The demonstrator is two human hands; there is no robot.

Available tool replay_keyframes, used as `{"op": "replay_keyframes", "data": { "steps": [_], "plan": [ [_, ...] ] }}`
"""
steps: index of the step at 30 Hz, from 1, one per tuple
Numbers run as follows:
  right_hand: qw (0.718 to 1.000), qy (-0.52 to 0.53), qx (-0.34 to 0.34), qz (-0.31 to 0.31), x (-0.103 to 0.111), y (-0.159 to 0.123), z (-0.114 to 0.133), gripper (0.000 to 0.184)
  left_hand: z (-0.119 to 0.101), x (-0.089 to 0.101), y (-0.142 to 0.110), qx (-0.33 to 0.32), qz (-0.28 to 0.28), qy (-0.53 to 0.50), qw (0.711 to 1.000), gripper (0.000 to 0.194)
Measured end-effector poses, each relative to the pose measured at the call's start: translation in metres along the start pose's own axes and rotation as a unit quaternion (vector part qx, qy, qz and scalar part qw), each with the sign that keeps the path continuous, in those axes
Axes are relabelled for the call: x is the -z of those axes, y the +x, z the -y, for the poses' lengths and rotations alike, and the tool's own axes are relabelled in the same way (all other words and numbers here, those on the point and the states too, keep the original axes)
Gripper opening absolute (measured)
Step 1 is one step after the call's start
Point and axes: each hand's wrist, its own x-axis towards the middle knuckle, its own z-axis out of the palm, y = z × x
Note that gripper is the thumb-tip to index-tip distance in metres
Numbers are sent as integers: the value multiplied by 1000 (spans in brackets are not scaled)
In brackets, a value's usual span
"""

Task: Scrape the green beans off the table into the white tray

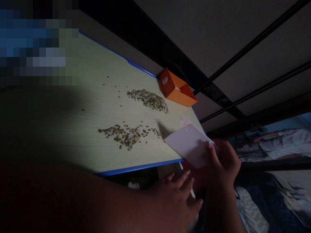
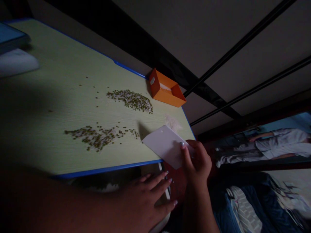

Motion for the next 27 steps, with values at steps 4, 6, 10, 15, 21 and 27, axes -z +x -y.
{"op": "replay_keyframes", "data": {
  "steps": [4,6,10,15,21,27],
  "plan": [
    [999,-2,15,-39,-3,4,3,36,1,-1,0,-1,-7,-4,1000,52],
    [998,-26,29,-48,-6,7,2,33,2,-4,-1,-6,-15,-3,1000,52],
    [996,-64,46,-36,-15,13,-5,27,3,-8,-1,-13,-33,5,999,52],
    [996,-63,60,-23,-19,16,-8,25,1,-6,-1,-10,-41,10,999,50],
    [998,-24,60,-10,-16,13,-9,22,2,-7,-1,-14,-43,2,999,51],
    [998,3,69,-2,-14,11,-4,20,4,-8,0,-9,-28,15,999,52]
  ]
}}
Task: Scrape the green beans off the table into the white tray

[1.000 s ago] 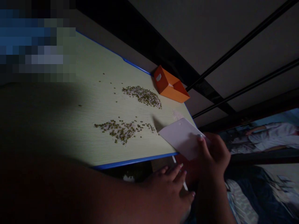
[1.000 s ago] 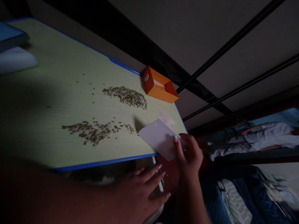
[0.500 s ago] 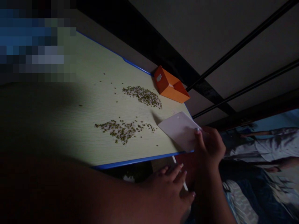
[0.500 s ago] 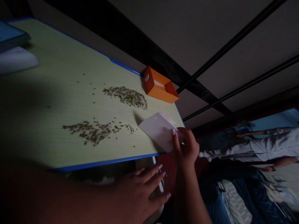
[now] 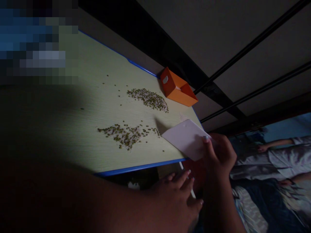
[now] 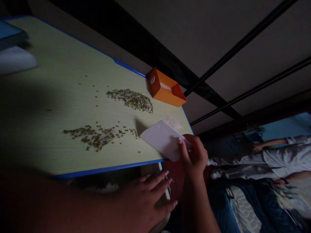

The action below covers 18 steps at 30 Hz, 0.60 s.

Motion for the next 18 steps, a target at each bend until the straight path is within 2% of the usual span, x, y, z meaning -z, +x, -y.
{"op": "replay_keyframes", "data": {
  "steps": [6,9,18],
  "plan": [
    [999,19,-13,-26,3,0,8,23,-2,2,-1,-3,-14,7,1000,51],
    [1000,24,-12,-15,6,-3,7,21,-3,2,-1,1,-2,4,1000,50],
    [1000,13,-14,3,6,-11,5,19,-2,-4,-2,-2,-28,-12,1000,51]
  ]
}}
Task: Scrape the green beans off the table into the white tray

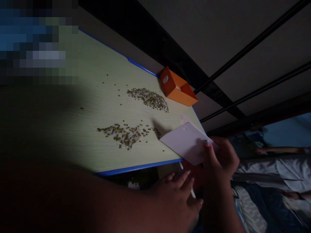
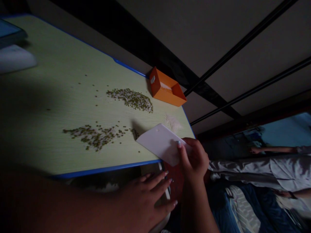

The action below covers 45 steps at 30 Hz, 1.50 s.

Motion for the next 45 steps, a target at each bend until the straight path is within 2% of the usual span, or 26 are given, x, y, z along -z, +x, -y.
{"op": "replay_keyframes", "data": {
  "steps": [7,15,26,30,36,41,45],
  "plan": [
    [1000,6,4,4,-3,2,-3,18,-3,11,2,7,27,5,1000,49],
    [1000,0,-9,1,-10,7,0,16,0,3,0,-5,-10,17,1000,49],
    [1000,19,3,-1,-7,7,1,16,-1,6,2,4,17,14,1000,50],
    [1000,25,4,13,-6,7,3,17,0,2,1,-1,2,11,1000,52],
    [999,47,21,12,-7,10,6,13,-2,5,1,6,13,20,1000,51],
    [996,70,42,31,-15,13,5,5,-2,4,1,0,-8,51,999,48],
    [994,99,35,41,-24,14,7,6,-2,3,0,-3,-23,63,998,47]
  ]
}}
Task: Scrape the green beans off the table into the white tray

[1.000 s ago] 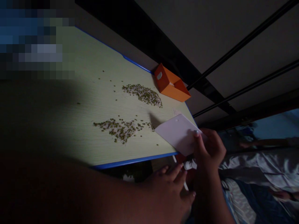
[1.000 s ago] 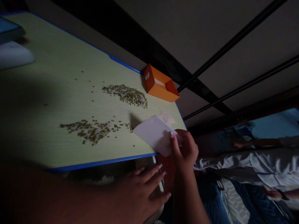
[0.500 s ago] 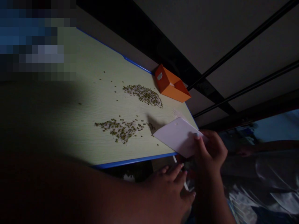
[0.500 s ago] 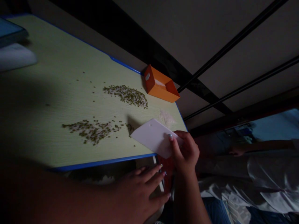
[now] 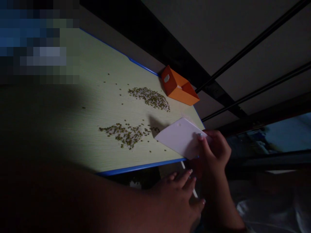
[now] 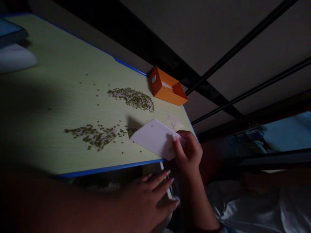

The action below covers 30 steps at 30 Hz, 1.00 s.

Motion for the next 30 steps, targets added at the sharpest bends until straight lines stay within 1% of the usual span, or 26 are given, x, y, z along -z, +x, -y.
{"op": "replay_keyframes", "data": {
  "steps": [6,12,15,19,25,26,28,30],
  "plan": [
    [996,58,-38,48,-8,5,1,8,0,1,0,-3,-8,14,1000,45],
    [987,115,-49,98,-25,15,9,7,-2,-5,-1,5,-56,34,998,42],
    [980,145,-58,125,-32,18,12,4,-3,-6,-1,4,-52,36,998,41],
    [968,171,-82,162,-35,20,16,3,-3,-6,0,6,-55,41,998,42],
    [956,191,-124,187,-35,18,20,7,-3,-3,-1,7,-39,35,999,44],
    [955,190,-127,187,-34,17,20,8,-3,-2,-1,5,-35,30,999,44],
    [959,186,-133,165,-30,16,18,11,-3,-2,-1,7,-31,23,999,45],
    [968,176,-145,107,-23,14,15,16,-2,-2,0,6,-27,21,999,45]
  ]
}}
